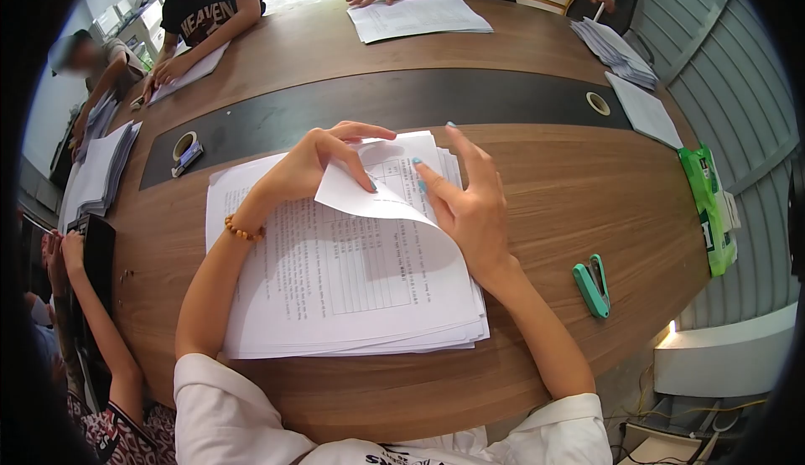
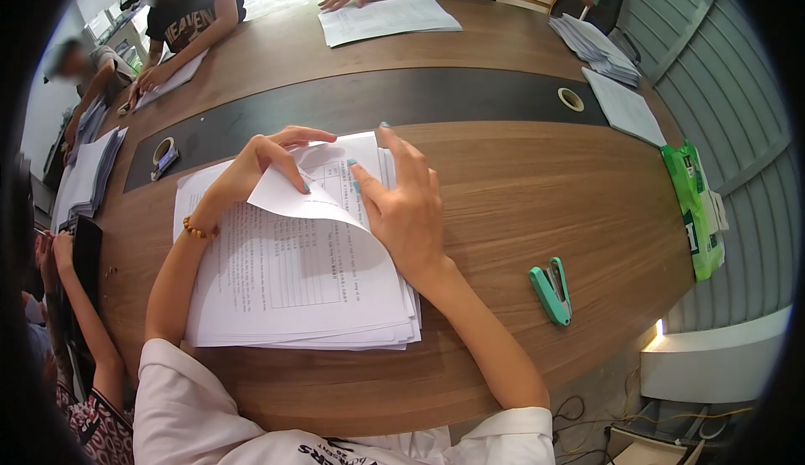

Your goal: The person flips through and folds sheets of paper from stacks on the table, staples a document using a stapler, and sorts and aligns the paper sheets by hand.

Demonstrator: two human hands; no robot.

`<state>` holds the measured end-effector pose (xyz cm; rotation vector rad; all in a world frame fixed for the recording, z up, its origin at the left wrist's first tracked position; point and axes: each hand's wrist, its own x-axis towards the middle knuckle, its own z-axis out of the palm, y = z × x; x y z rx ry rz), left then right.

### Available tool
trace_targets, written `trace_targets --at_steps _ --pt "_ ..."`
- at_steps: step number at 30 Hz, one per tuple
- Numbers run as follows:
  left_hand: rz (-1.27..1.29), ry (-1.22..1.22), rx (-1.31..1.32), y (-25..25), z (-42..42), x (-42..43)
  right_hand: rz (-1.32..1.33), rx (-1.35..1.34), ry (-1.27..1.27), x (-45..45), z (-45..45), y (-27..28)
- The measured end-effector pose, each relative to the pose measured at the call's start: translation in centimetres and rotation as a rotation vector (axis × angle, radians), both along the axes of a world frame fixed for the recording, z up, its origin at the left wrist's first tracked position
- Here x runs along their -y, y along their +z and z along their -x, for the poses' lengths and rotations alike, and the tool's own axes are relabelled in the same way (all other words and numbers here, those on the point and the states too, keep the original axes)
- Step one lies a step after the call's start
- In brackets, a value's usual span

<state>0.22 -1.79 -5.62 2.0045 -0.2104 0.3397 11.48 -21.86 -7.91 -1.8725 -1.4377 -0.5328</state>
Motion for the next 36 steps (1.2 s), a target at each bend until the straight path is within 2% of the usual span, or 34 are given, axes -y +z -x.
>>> trace_targets --at_steps 4,6,12,14,17,20,24,27,29,30,32,36 --pt "-0.015 -0.061 0.022 0.1 0.1 -0.2 0.102 -0.042 -0.054 0.2 0.1 1.0" --pt "-0.048 -0.077 0.04 0.0 0.1 -0.2 0.138 -0.08 -0.005 0.2 -0.3 0.6" --pt "-0.038 -0.047 0.076 -0.7 -0.2 0.6 0.103 -0.213 0.069 0.4 -0.4 0.2" --pt "-0.107 -0.024 0.211 -1.1 -0.5 0.9 0.086 -0.184 0.092 0.5 -0.7 -0.2" --pt "-0.142 -0.028 0.249 -1.9 -1.1 0.8 0.095 -0.092 0.084 0.7 -1.6 -1.1" --pt "-0.056 -0.004 0.175 -1.5 -0.6 1.2 0.09 0.042 0.048 0.7 -1.2 -0.6" --pt "0.057 0.007 0.105 -1.4 -0.4 1.0 0.086 0.078 0.0 0.2 0.4 1.9" --pt "0.095 -0.005 0.104 -1.3 -0.2 0.9 0.146 0.032 -0.04 0.4 1.6 2.9" --pt "0.084 0.0 0.083 -0.9 -0.1 0.8 0.17 -0.138 0.001 0.4 2.1 3.3" --pt "0.074 0.007 0.06 -0.8 0.0 0.9 0.174 -0.138 -0.002 0.3 2.0 3.2" --pt "0.097 0.009 0.034 -0.5 0.3 0.9 0.057 -0.163 0.183 0.0 1.6 2.9" --pt "0.132 0.021 -0.02 0.0 0.6 0.9 -0.131 -0.339 0.209 -0.8 2.0 3.5"
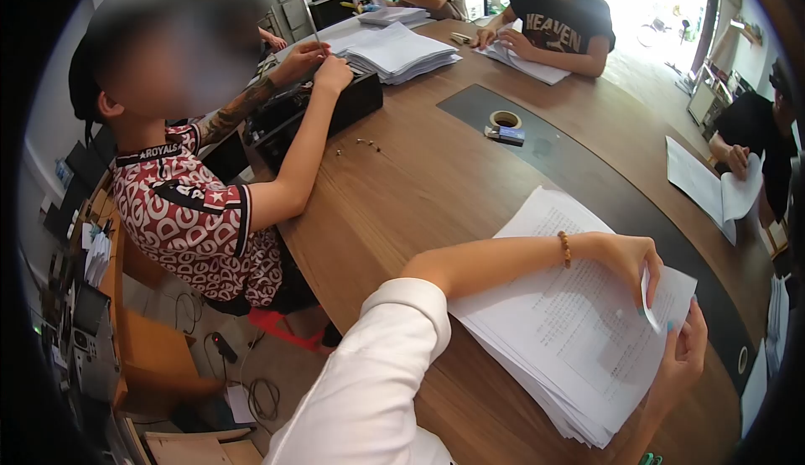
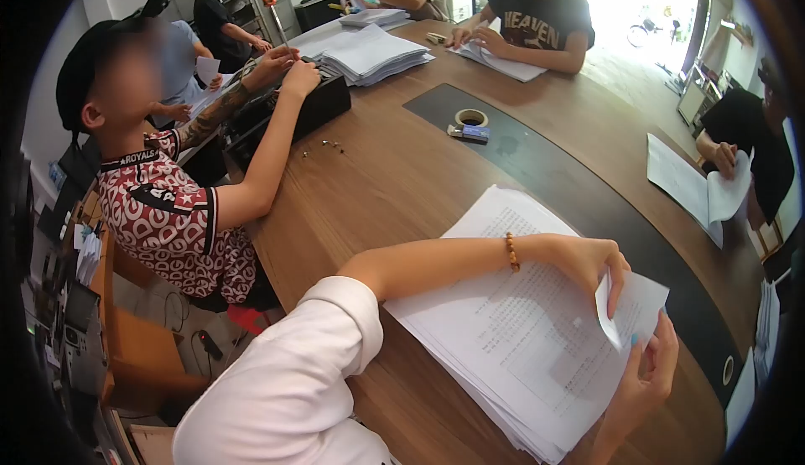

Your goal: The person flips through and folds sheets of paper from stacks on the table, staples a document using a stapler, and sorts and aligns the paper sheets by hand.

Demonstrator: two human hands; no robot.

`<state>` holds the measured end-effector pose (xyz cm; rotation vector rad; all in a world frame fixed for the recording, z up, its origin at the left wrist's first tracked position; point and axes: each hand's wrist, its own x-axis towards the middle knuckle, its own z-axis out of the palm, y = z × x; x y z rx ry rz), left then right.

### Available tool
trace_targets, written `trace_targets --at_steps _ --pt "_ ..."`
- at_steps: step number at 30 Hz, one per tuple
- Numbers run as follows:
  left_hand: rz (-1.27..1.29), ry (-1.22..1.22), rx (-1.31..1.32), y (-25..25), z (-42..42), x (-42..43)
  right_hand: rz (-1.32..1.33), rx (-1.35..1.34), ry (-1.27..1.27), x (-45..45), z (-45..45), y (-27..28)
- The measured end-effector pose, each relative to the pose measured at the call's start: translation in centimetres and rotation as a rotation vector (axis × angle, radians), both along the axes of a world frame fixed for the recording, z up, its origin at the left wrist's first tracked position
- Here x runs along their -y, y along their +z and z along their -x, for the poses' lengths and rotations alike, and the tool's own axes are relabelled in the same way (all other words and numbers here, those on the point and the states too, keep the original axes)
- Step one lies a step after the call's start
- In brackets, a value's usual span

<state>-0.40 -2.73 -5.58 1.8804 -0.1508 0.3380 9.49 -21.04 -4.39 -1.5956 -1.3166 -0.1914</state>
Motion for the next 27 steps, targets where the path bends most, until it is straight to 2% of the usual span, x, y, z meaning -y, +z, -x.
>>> trace_targets --at_steps 2,5,13,16,18,22,24,26,27 --pt "-0.006 -0.005 0.005 0.2 0.0 -0.1 -0.059 -0.42 0.116 -0.1 0.3 0.6" --pt "0.012 -0.005 0.021 0.4 -0.2 -0.3 0.041 -0.418 0.084 -0.1 -1.0 0.4" --pt "0.038 0.062 0.026 0.6 -0.1 -0.5 0.054 -0.344 -0.007 0.1 -0.6 -0.2" --pt "0.085 0.086 0.02 1.4 0.4 -0.4 0.034 -0.337 0.085 -0.1 -0.1 0.6" --pt "0.208 0.139 0.115 2.1 0.5 0.1 0.023 -0.371 0.088 -0.1 0.1 1.0" --pt "0.237 0.071 0.073 1.2 0.0 -0.4 -0.011 -0.413 0.154 -0.3 0.0 0.9" --pt "0.057 0.065 -0.06 0.2 -0.3 -1.5 -0.01 -0.411 0.179 -0.3 0.2 1.1" --pt "0.042 0.009 -0.035 0.7 0.0 -1.4 0.033 -0.361 0.331 -0.2 0.0 1.3" --pt "0.025 -0.02 -0.01 0.9 0.1 -1.5 0.03 -0.365 0.306 -0.3 -0.3 1.3"
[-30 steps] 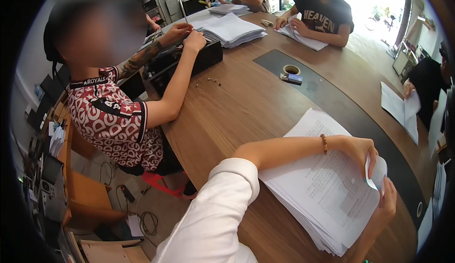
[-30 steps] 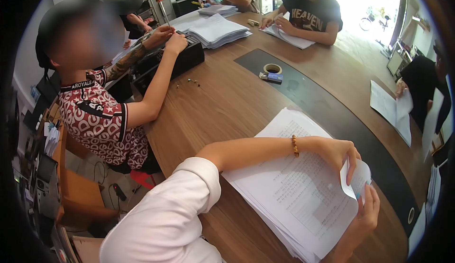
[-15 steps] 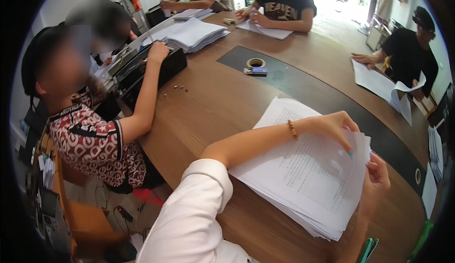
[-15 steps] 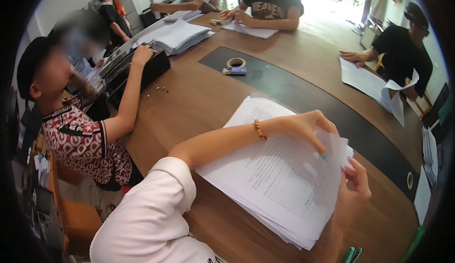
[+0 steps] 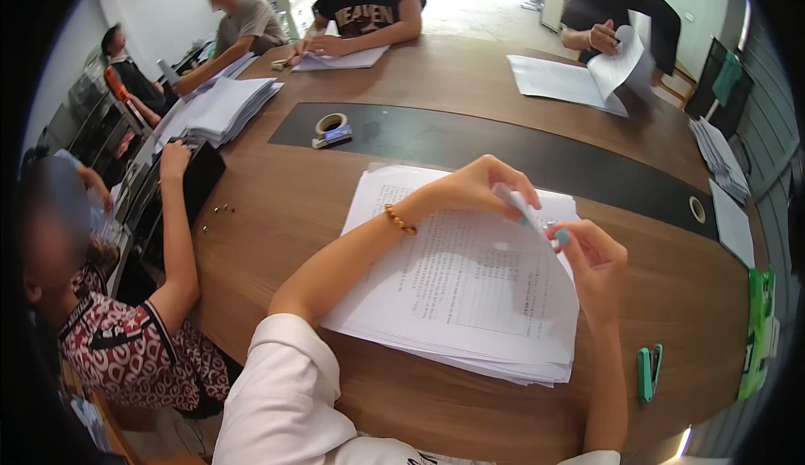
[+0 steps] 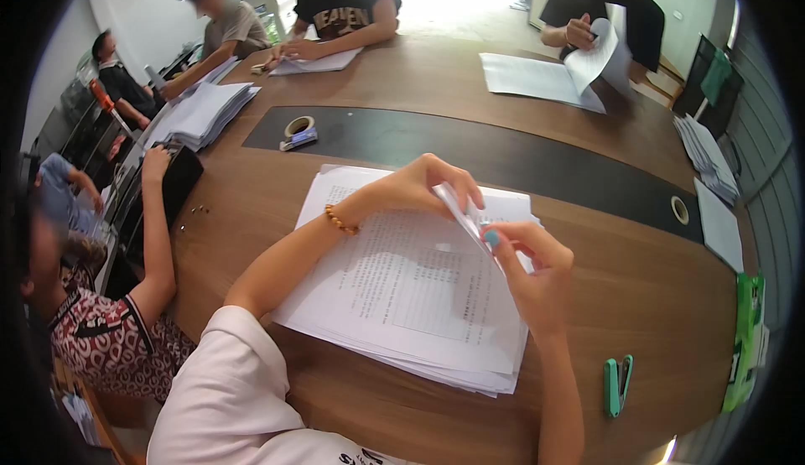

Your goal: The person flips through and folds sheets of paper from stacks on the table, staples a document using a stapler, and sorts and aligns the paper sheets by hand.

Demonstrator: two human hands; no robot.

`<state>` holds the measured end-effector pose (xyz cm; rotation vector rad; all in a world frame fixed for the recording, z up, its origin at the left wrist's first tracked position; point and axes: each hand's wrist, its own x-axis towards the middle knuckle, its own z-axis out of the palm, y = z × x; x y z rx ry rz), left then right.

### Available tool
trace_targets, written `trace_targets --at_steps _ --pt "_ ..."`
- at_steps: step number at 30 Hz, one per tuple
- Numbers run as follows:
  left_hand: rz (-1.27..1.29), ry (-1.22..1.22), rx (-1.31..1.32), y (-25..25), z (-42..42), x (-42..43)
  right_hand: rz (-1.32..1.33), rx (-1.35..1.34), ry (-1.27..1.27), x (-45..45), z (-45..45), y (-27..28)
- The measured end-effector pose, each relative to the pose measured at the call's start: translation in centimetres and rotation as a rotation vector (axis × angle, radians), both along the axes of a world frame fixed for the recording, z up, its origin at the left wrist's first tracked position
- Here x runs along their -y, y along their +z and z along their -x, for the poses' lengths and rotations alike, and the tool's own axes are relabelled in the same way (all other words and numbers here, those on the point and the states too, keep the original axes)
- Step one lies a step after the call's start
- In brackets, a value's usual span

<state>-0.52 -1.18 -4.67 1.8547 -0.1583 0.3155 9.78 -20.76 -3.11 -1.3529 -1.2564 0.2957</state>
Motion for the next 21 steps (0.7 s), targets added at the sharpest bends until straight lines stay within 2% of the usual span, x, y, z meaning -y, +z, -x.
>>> trace_targets --at_steps 2,4,6,7,9,11,13,21 --pt "0.013 -0.078 0.03 -0.4 -0.3 -0.3 -0.011 -0.226 0.029 -0.1 -0.9 -0.2" --pt "0.068 -0.141 0.04 -0.5 -0.3 -0.5 -0.003 -0.228 -0.047 -0.5 -2.2 -1.0" --pt "0.066 -0.162 0.022 -0.5 -0.3 -0.8 -0.039 0.184 -0.27 -0.7 -3.2 -1.8" --pt "0.057 -0.161 0.011 -0.6 -0.2 -1.0 0.055 0.201 -0.27 -0.6 -3.7 -2.4" --pt "0.058 -0.188 -0.001 -1.1 -0.2 -1.2 0.085 0.258 -0.288 -0.9 -4.4 -3.6" --pt "0.038 -0.109 0.022 -1.3 -0.3 -1.5 0.113 0.316 -0.298 -0.7 -4.5 -3.8" --pt "0.06 -0.122 0.023 -1.4 -0.3 -1.5 0.233 0.385 -0.253 -0.6 -4.2 -3.6" --pt "0.075 -0.122 -0.012 -1.4 -0.2 -1.7 0.27 0.479 -0.251 -0.6 -3.7 -3.9"
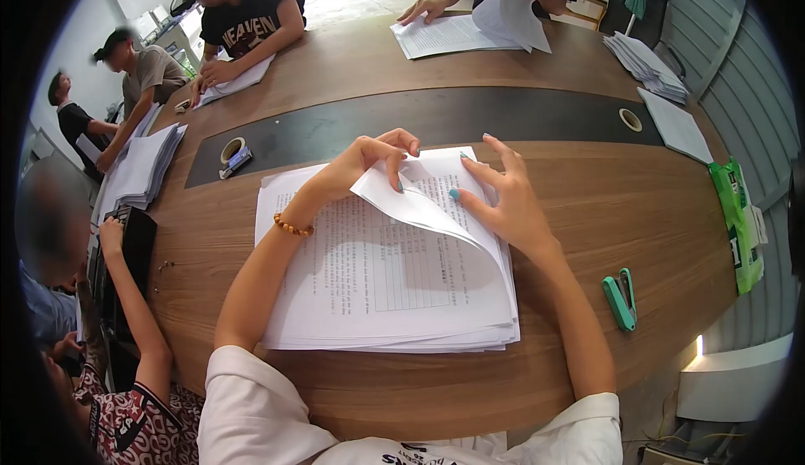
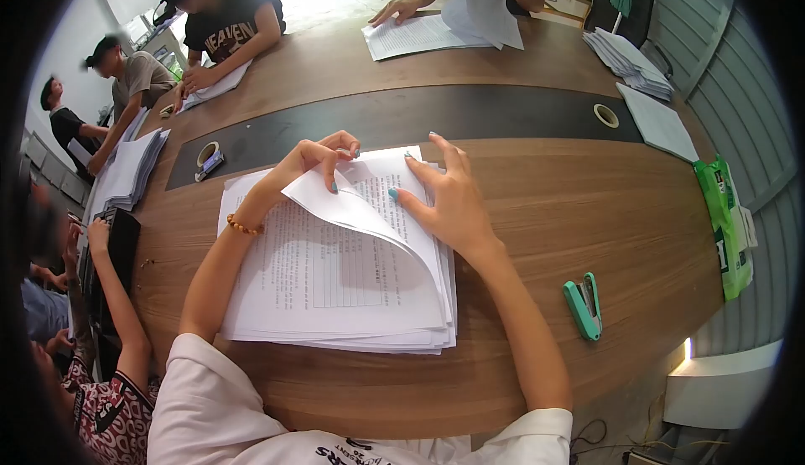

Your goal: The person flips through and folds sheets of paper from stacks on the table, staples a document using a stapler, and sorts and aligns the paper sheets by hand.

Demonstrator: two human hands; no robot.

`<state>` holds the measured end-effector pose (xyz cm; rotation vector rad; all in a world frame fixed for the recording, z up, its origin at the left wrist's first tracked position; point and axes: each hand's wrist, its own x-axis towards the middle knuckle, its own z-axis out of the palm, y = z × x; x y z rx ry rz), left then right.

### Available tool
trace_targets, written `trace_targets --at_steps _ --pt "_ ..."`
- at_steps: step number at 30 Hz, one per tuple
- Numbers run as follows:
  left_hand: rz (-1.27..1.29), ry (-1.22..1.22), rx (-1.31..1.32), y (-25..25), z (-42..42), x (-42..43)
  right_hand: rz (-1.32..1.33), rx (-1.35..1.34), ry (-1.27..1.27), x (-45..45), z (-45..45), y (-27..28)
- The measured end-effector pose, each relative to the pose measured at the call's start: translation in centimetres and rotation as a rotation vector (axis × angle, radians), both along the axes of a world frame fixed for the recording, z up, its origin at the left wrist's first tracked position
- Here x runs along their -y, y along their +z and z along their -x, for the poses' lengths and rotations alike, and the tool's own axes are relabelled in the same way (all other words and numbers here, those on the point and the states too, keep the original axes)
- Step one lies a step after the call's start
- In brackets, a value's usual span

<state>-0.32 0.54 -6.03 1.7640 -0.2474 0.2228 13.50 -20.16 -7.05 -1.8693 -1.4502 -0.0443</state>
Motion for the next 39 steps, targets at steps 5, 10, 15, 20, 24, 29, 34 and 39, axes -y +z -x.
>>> trace_targets --at_steps 5,10,15,20,24,29,34,39 --pt "0.013 -0.002 0.015 0.0 0.0 0.1 -0.047 0.037 0.024 -0.1 0.1 0.1" --pt "0.026 -0.007 0.038 0.1 0.1 0.1 -0.097 0.092 0.011 -0.5 0.2 -0.2" --pt "0.046 -0.025 0.007 0.0 0.0 0.3 -0.138 0.054 0.01 -0.6 0.4 -0.4" --pt "0.024 -0.017 0.045 0.3 -0.1 0.5 -0.22 0.141 -0.027 -0.4 1.0 0.5" --pt "0.033 -0.025 0.057 0.2 -0.2 0.5 -0.184 0.183 -0.052 -0.1 1.5 1.4" --pt "0.061 -0.028 0.01 0.1 0.0 0.4 -0.108 0.2 -0.01 0.1 2.1 2.0" --pt "0.072 -0.026 -0.001 0.1 0.0 0.5 -0.375 -0.303 0.059 -0.3 2.2 2.3" --pt "0.06 -0.011 -0.013 0.4 0.1 0.7 -0.395 -0.451 0.063 -0.4 2.4 2.2"
